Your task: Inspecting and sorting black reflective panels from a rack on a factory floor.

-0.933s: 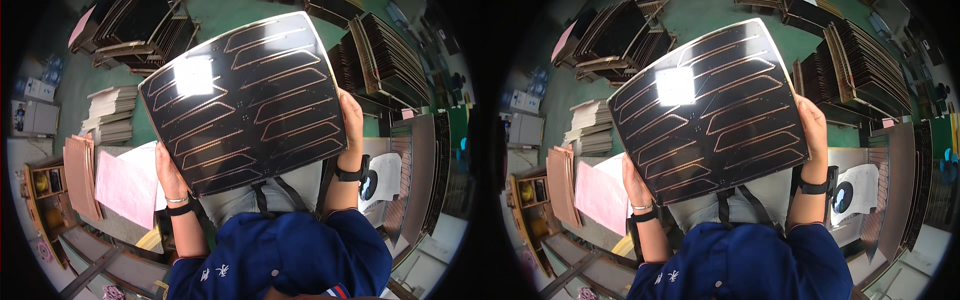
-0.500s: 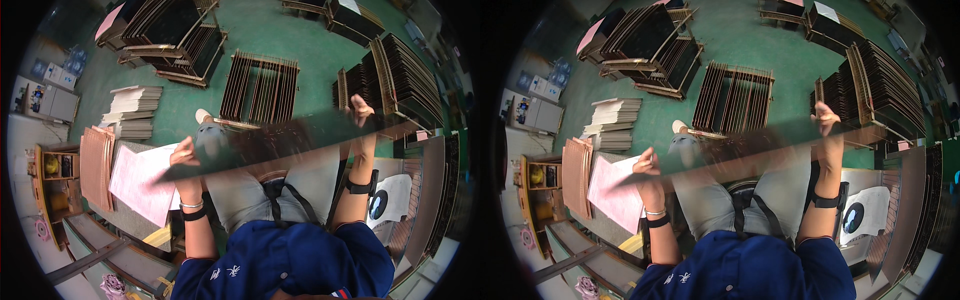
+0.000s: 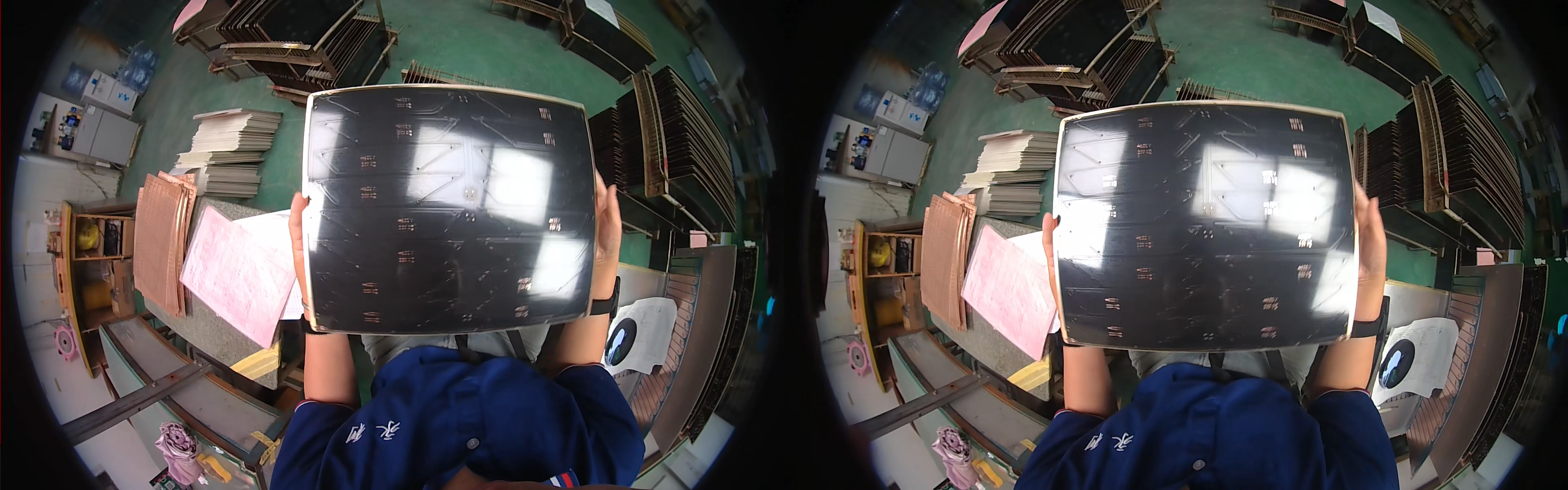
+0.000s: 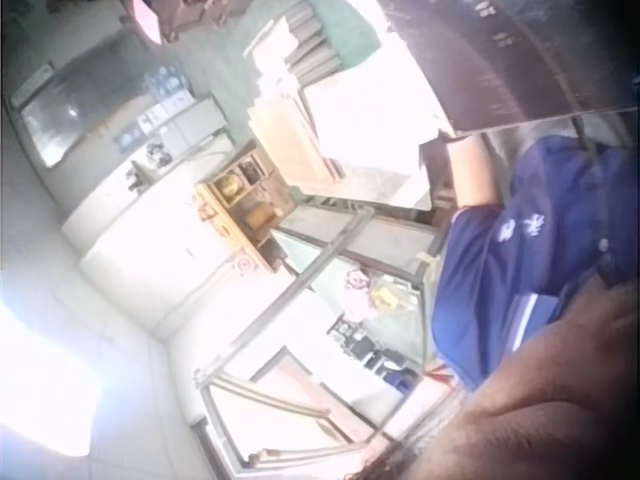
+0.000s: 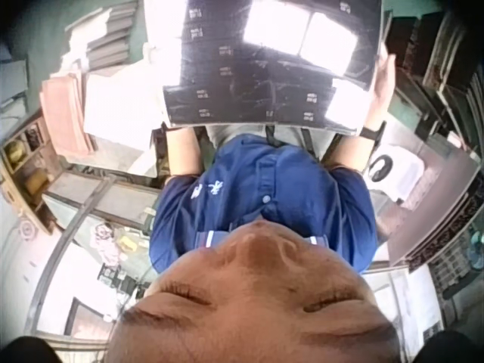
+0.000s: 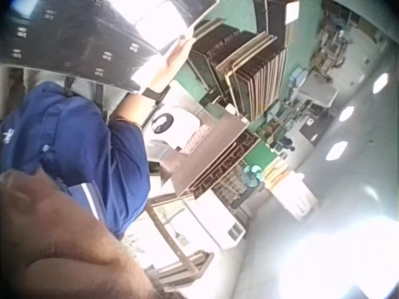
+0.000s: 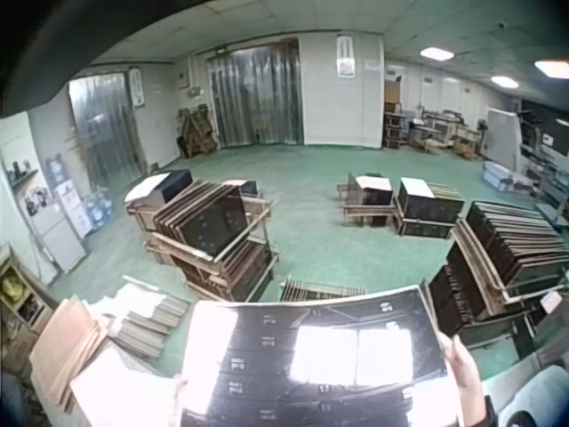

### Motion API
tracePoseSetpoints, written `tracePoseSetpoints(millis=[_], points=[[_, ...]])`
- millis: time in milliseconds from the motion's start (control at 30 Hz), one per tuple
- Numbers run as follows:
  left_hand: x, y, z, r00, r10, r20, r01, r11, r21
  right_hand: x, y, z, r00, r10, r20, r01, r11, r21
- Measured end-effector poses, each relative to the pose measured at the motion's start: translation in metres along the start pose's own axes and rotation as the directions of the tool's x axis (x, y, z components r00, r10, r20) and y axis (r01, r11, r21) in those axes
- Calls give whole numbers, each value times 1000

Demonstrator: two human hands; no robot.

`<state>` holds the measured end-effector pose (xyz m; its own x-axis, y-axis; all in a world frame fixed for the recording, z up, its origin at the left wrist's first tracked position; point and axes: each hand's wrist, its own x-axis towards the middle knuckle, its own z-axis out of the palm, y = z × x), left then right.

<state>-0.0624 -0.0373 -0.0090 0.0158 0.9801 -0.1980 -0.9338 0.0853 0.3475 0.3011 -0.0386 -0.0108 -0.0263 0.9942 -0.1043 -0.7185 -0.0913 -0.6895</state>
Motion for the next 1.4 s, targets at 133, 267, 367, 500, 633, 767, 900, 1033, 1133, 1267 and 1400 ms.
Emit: tracePoseSetpoints(millis=[133, 267, 367, 500, 633, 767, 900, 1033, 1133, 1267, 1400], points=[[4, 4, -19, 978, -98, 186, 122, 985, -123, 6, 14, -7, 992, 57, -114, -77, 980, -181], [-8, -10, -74, 999, 1, 45, 0, 1000, -16, 15, 40, 3, 990, -66, -127, 50, 991, -122], [-12, -36, -26, 987, 7, 160, 9, 995, -100, 13, 62, 11, 994, -73, -84, 70, 997, -34], [-17, -49, -30, 999, 26, 24, -31, 961, 275, -3, 76, 31, 999, 41, -10, -41, 999, -22], [-11, -30, -45, 1000, -2, 27, -5, 973, 232, -9, 50, 9, 965, 218, 145, -194, 967, -165], [-10, -21, -58, 999, -4, 46, -7, 973, 232, -15, 44, 9, 961, 230, 151, -190, 952, -242], [-11, -17, -56, 998, 19, 53, -33, 960, 279, -23, 48, 5, 962, 231, 143, -192, 950, -246], [-9, -14, -62, 997, 11, 72, -30, 961, 275, -23, 50, -1, 952, 265, 152, -216, 936, -279], [-9, -13, -58, 998, 25, 63, -42, 959, 279, -21, 50, 1, 945, 292, 149, -239, 924, -299], [-10, -10, -63, 997, 23, 75, -44, 956, 290, -20, 54, 3, 959, 249, 137, -208, 943, -258], [-9, -9, -59, 996, -10, 90, -19, 949, 315, -14, 59, -24, 998, 56, -34, -58, 997, -54]])
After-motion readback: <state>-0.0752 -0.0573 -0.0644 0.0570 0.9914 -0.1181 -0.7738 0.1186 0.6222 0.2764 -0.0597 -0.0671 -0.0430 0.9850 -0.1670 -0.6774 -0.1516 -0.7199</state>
